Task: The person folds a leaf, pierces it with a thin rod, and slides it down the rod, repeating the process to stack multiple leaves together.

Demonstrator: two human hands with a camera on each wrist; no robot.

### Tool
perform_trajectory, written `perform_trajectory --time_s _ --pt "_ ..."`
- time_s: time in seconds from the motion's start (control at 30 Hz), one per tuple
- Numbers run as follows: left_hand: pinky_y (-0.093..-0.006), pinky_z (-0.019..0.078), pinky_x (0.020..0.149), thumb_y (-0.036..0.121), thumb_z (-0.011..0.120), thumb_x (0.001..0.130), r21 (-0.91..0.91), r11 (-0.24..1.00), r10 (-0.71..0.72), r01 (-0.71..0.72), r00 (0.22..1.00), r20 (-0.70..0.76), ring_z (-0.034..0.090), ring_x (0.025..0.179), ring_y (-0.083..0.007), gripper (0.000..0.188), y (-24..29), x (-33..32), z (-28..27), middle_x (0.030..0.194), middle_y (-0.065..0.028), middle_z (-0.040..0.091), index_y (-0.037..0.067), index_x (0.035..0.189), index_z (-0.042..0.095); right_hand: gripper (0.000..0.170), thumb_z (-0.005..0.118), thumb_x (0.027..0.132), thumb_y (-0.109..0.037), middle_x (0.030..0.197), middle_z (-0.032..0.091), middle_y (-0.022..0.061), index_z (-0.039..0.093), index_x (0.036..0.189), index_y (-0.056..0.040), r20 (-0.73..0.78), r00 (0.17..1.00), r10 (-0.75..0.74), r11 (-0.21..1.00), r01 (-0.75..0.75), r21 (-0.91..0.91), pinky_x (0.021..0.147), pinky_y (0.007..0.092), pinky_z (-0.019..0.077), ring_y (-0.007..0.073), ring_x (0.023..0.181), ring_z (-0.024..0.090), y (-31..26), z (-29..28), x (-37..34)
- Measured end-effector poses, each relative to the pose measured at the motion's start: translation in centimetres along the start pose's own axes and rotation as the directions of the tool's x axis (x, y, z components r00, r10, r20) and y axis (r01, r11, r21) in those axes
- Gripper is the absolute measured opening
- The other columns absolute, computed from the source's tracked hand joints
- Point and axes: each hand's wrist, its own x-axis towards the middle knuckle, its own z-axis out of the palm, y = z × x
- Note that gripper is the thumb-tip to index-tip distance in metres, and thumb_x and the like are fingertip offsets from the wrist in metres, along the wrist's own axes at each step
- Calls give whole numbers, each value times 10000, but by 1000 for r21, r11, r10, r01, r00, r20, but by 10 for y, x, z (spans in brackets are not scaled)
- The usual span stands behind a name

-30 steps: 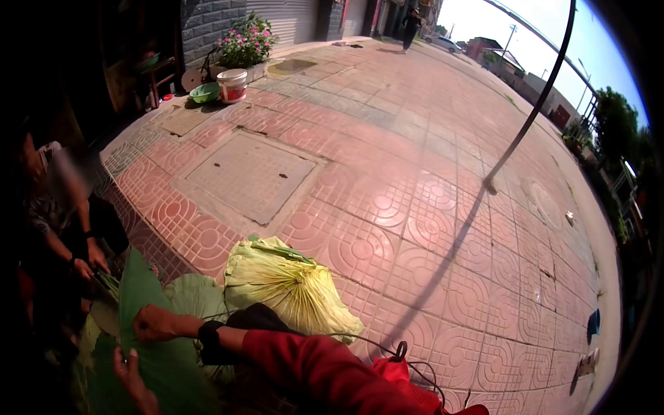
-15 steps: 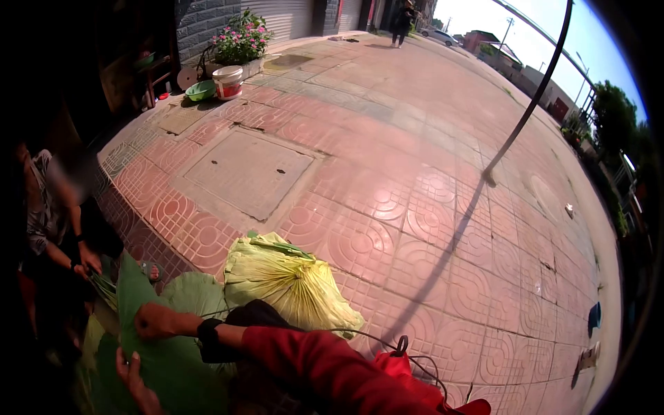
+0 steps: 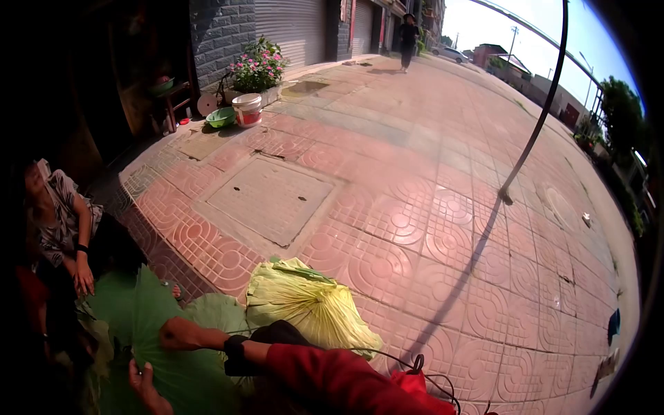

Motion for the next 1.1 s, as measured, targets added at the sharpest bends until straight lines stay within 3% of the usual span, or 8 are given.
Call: perform_trajectory --time_s 0.07,0.17,0.27,0.37,0.57,0.67,1.07,1.1 --pt "-356 432 876 146 611 849 11 1000 11 -11 1000 10 536 1003 -266 529 -6 2 -4 1173 -200 545 -92 1283 425 239 576 763 -196 636 532 204 537 675 23 -4 1000 -11 999 11 30 589 417 424 320 575 519 2 2 1" --pt "-345 436 869 167 614 849 399 768 479 -500 863 159 532 1003 -259 543 -55 9 -32 1161 -192 542 -91 1285 419 234 574 795 -197 650 535 195 540 707 17 26 999 -35 999 34 37 592 408 418 288 569 498 -1 2 0" --pt "-339 438 877 195 621 842 -2 999 43 -44 995 -86 525 1012 -255 552 -19 -4 -9 1178 -184 524 -84 1280 433 220 569 818 -189 653 533 179 542 728 10 42 998 -53 997 51 60 593 396 412 257 563 478 -5 2 -2" --pt "-345 439 878 217 632 832 -5 1000 -5 5 1000 -26 519 1012 -257 556 -8 -3 -12 1193 -188 514 -80 1266 452 206 574 815 -182 655 543 171 553 736 8 46 996 -74 994 69 90 597 390 417 256 573 494 -3 7 -1" --pt "-342 453 836 205 629 837 158 933 322 -323 946 35 536 956 -249 541 -68 17 -41 1127 -192 556 -93 1255 457 215 569 804 -184 640 530 178 545 724 14 69 997 -31 999 29 27 586 399 413 264 565 498 -1 6 -2" --pt "-350 459 825 200 621 839 114 993 50 -43 997 -60 548 934 -257 524 -23 4 -17 1093 -194 577 -93 1247 471 222 564 801 -185 623 516 181 537 714 18 61 998 -18 1000 16 21 577 404 408 266 552 487 -5 5 -4" --pt "-360 414 927 159 617 832 377 853 333 -361 933 139 512 1105 -234 510 -69 19 -46 1274 -160 506 -11 1293 479 245 575 792 -196 666 545 211 550 711 34 38 999 28 1000 -28 -12 603 424 421 303 583 518 2 4 -4" --pt "-335 421 901 137 603 841 185 944 256 -273 960 111 520 1054 -212 467 -62 20 -39 1213 -137 525 -19 1264 477 244 576 791 -196 671 548 214 555 715 35 30 999 44 999 -43 -33 609 426 424 309 589 522 1 3 -3"
